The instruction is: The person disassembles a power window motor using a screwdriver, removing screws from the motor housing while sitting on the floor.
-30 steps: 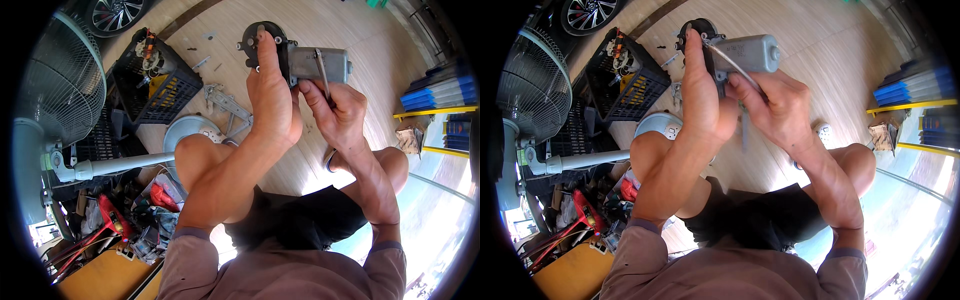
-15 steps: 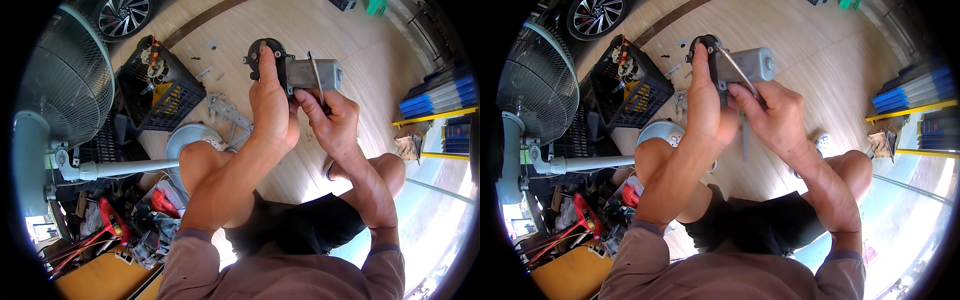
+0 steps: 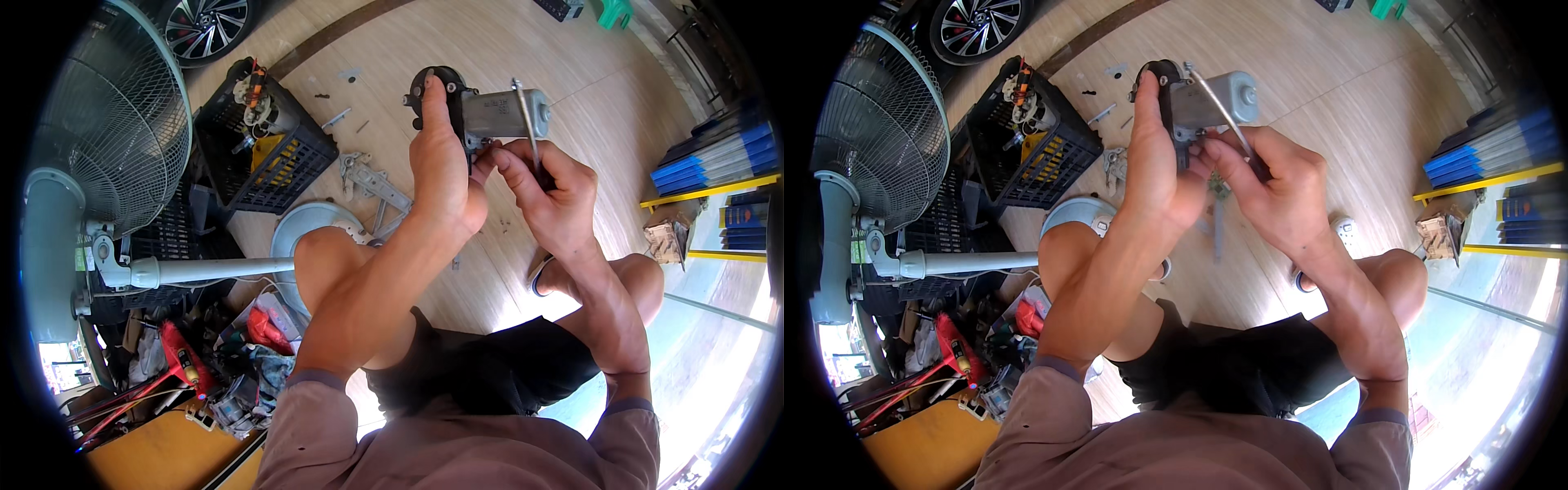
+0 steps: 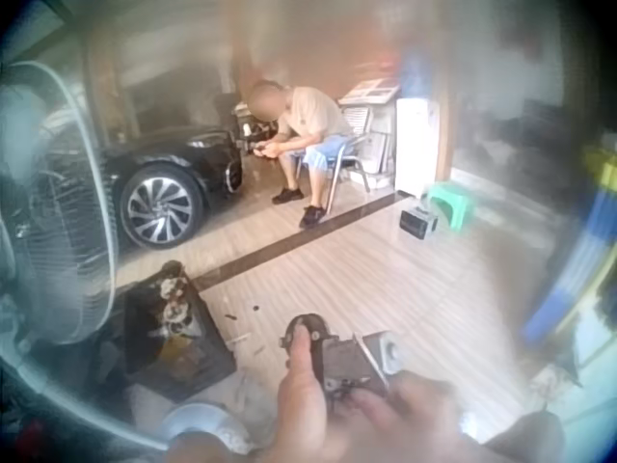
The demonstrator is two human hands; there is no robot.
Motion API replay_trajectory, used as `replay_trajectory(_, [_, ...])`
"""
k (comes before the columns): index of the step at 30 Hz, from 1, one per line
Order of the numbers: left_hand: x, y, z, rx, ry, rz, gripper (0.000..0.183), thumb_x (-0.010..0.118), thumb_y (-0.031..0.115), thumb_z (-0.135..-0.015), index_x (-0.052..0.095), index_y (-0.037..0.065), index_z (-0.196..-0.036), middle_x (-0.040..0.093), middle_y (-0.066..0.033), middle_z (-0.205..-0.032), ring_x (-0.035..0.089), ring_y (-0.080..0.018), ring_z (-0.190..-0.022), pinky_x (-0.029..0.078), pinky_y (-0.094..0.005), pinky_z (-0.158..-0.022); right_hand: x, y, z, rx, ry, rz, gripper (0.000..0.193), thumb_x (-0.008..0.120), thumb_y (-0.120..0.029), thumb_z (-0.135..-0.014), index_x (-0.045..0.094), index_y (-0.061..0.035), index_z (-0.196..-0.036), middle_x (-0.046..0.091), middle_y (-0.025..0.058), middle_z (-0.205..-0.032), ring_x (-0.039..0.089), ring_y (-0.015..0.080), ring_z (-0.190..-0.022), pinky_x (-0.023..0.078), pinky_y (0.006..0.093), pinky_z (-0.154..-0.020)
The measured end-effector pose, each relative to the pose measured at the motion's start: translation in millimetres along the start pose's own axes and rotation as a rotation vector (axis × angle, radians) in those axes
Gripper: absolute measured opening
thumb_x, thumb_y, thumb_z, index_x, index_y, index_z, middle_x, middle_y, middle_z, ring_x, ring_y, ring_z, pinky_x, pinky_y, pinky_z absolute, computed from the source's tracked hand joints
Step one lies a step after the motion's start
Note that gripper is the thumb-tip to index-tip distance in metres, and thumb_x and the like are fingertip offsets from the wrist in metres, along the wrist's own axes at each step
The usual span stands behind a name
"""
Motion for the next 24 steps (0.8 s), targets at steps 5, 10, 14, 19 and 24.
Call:
replay_trajectory(5, [-5.5,0.9,0.3,-0.004,0.092,-0.019,0.046,0.059,0.059,-0.089,0.055,0.014,-0.095,0.056,0.0023,-0.084,0.051,-0.0091,-0.076,0.044,-0.0249,-0.063,-19.5,0.0,6.6,0.029,0.03,0.083,0.011,0.072,-0.01,-0.086,0.07,-0.0015,-0.093,0.063,0.0055,-0.065,0.055,0.0085,-0.054,0.045,0.0241,-0.053])
replay_trajectory(10, [-10.6,9.3,-2.7,-0.012,0.084,0.012,0.045,0.06,0.059,-0.088,0.055,0.015,-0.097,0.056,0.0031,-0.088,0.05,-0.0082,-0.077,0.044,-0.0229,-0.063,-44.4,42.5,-1.4,0.503,0.075,-0.117,0.019,0.067,-0.021,-0.091,0.069,-0.0019,-0.094,0.063,0.0017,-0.071,0.048,0.0053,-0.048,0.039,0.0214,-0.045])
replay_trajectory(14, [-9.5,9.6,-5.5,-0.011,0.094,0.038,0.042,0.059,0.058,-0.089,0.056,0.017,-0.098,0.055,0.004,-0.091,0.05,-0.0074,-0.077,0.043,-0.0221,-0.063,-63.4,104.6,-3.4,0.604,0.041,-0.242,0.04,0.059,-0.006,-0.084,0.056,0.0052,-0.122,0.066,0.0085,-0.089,0.055,0.0087,-0.059,0.044,0.0228,-0.048])
replay_trajectory(19, [-14.5,17.9,-2.6,-0.013,0.161,0.094,0.034,0.056,0.05,-0.094,0.056,0.017,-0.101,0.058,0.002,-0.086,0.055,-0.0094,-0.072,0.043,-0.0206,-0.053,-9.6,147.8,37.6,0.722,-0.385,0.066,0.058,0.058,0.0,-0.075,0.048,0.0064,-0.132,0.063,0.0132,-0.1,0.057,0.0152,-0.061,0.046,0.0298,-0.046])
replay_trajectory(24, [-18.6,16.9,-4.9,-0.014,0.109,0.144,0.035,0.06,0.049,-0.092,0.055,0.015,-0.097,0.059,-0.0006,-0.081,0.055,-0.0115,-0.066,0.044,-0.0214,-0.049,2.6,168.3,69.9,0.751,-0.399,-0.07,0.067,0.064,0.004,-0.077,0.042,0.002,-0.139,0.063,0.0167,-0.107,0.064,0.0208,-0.079,0.053,0.0308,-0.066])
Point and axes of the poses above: each hand's wrist, its own z-axis away from the middle knuckle, its own x-axis out of the palm, y = z × x, the point moved 10 cm from there along -z, towards the middle knuckle
